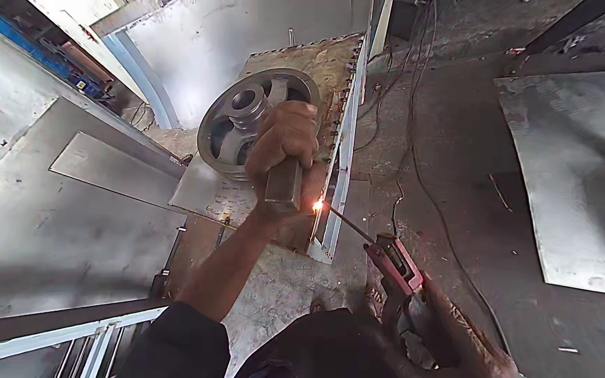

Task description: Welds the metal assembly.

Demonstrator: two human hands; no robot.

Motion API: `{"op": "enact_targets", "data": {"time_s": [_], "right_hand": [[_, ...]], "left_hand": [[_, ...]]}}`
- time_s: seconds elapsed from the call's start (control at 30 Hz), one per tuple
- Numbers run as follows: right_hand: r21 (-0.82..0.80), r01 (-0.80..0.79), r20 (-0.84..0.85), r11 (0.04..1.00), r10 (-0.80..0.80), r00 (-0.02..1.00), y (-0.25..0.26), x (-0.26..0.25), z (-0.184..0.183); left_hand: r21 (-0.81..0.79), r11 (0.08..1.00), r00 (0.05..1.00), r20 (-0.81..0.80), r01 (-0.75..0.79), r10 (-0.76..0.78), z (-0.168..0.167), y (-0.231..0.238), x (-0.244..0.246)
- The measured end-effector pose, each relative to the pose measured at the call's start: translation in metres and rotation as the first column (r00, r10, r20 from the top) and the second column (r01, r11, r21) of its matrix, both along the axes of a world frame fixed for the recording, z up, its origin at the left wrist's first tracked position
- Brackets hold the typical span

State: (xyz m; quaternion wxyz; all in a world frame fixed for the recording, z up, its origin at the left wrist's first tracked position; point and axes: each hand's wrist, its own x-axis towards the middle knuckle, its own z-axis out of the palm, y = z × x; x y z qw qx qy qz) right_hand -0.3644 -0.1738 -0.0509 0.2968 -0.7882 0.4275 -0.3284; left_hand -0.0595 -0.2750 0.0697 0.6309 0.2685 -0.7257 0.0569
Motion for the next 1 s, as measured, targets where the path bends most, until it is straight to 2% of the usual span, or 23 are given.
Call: {"op": "enact_targets", "data": {"time_s": [0.17, 0.33, 0.53, 0.7, 1.0], "right_hand": [[0.027, 0.034, -0.024, 0.999, -0.033, 0.999, 0.004, -0.005, 0.002], [0.022, 0.039, -0.027, 0.999, -0.038, 0.999, 0.014, -0.013, 0.002], [0.024, 0.036, -0.017, 0.999, -0.036, 0.999, 0.022, -0.021, 0.004], [0.016, 0.024, -0.015, 1.0, -0.024, 1.0, 0.024, -0.015, 0.004], [0.015, -0.025, -0.039, 1.0, 0.026, 0.999, 0.028, -0.009, 0.005]], "left_hand": [[-0.013, 1.0, 1.0, 0.006, 0.002, -0.002, -0.002, 0.0, 0.0], [-0.106, 0.994, 1.0, -0.014, -0.02, 0.018, 0.001, -0.008, 0.006], [-0.058, 0.998, 0.995, 0.1, 0.023, -0.017, 0.027, 0.029, 0.008], [0.022, 0.998, 0.998, -0.007, 0.063, -0.062, 0.002, 0.036, -0.005], [0.024, 1.0, 0.999, 0.048, 0.002, -0.003, 0.005, 0.044, -0.006]]}}
